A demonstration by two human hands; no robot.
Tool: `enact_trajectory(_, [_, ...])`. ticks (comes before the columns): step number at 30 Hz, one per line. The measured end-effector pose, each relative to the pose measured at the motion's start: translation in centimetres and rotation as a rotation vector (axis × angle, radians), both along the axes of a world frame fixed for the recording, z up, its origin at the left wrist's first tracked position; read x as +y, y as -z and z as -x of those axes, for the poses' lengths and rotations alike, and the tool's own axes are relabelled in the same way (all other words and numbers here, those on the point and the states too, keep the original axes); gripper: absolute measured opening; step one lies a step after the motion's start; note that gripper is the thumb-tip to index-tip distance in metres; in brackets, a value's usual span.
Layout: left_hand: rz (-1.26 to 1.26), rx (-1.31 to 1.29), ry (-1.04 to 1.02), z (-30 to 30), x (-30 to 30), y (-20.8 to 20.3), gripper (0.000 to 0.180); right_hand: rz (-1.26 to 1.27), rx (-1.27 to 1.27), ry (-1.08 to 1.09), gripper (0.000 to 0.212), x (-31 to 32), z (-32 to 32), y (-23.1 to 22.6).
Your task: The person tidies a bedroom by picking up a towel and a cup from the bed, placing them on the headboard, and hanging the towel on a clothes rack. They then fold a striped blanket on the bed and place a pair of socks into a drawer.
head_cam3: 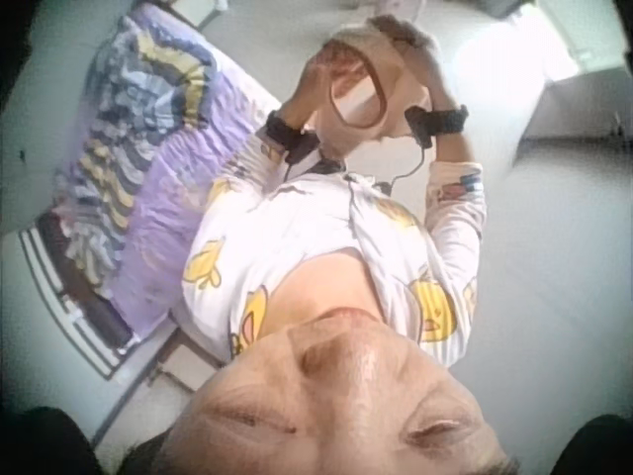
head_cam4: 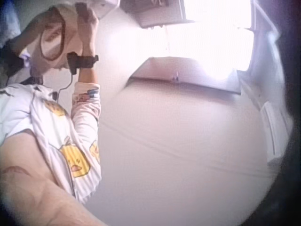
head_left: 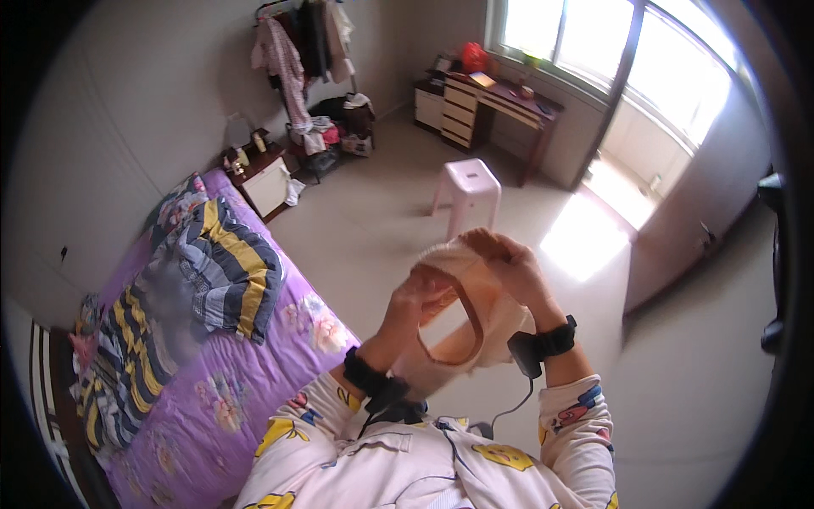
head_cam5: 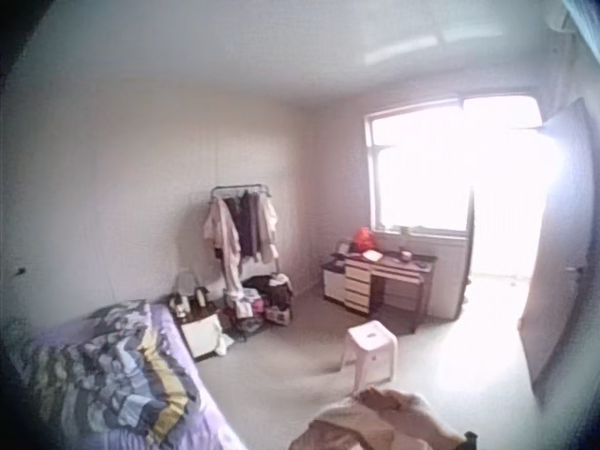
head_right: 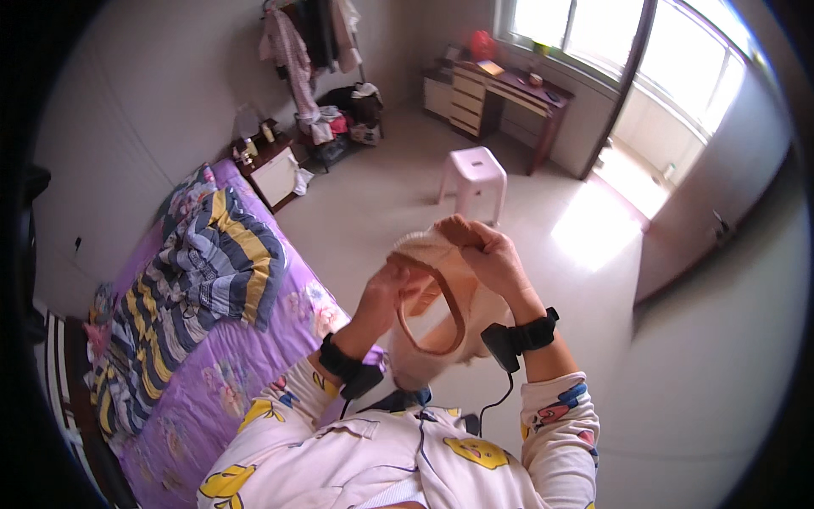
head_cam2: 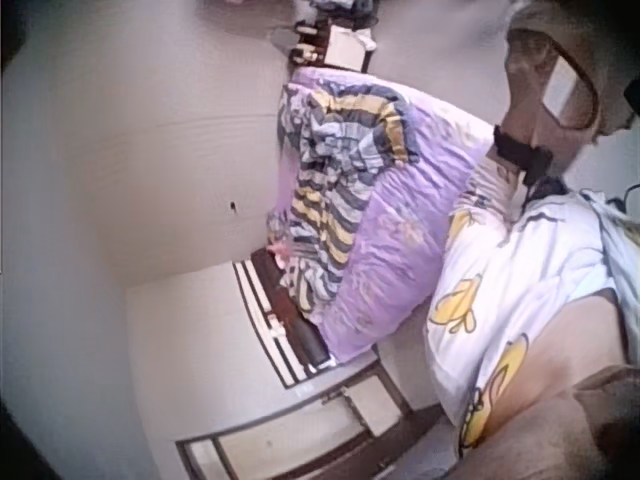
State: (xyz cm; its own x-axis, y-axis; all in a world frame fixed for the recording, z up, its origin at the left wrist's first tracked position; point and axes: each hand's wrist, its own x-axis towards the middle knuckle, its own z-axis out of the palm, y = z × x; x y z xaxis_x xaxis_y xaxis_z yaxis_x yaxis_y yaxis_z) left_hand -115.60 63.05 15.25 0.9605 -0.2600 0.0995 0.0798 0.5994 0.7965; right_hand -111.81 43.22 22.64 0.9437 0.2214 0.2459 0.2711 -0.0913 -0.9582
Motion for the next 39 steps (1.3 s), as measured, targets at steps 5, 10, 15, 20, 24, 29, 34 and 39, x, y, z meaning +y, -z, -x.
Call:
enact_trajectory(5, [-0.488,0.133,-0.388,-7.2,2.4,3.0,0.036,0.838,-0.669,-0.112,0.025,2.1,-10.7,-1.4])
enact_trajectory(10, [-0.976,-0.621,-0.412,-17.2,1.3,0.7,0.067,0.946,-0.793,-0.397,0.002,3.8,-18.7,-2.1])
enact_trajectory(15, [-1.275,-0.561,-0.364,-27.4,0.5,-2.2,0.022,0.848,-0.693,-0.127,0.023,1.4,-27.6,-0.9])
enact_trajectory(20, [-1.417,-0.853,-0.822,-37.7,0.2,-4.6,0.026,0.65,-0.046,-0.374,0.027,-1.2,-38.4,3.9])
enact_trajectory(24, [-1.29,-0.686,-1.059,-44.6,1.9,-6.4,0.031,0.891,-0.035,-0.608,0.031,-0.3,-46.2,7.5])
enact_trajectory(29, [-1.443,-0.518,-1.316,-50.2,8.5,-7.7,0.034,1.069,-0.269,-0.705,0.023,4.1,-58.9,9.2])
enact_trajectory(34, [-1.555,-0.29,-1.429,-55.8,16.2,-6.5,0.036,0.347,-0.317,-0.039,0.022,12.1,-72.4,7.7])
enact_trajectory(39, [-1.392,0.015,-1.233,-64.7,23.3,-3.3,0.035,0.272,-0.164,-0.198,0.024,19.8,-80.7,3.6])
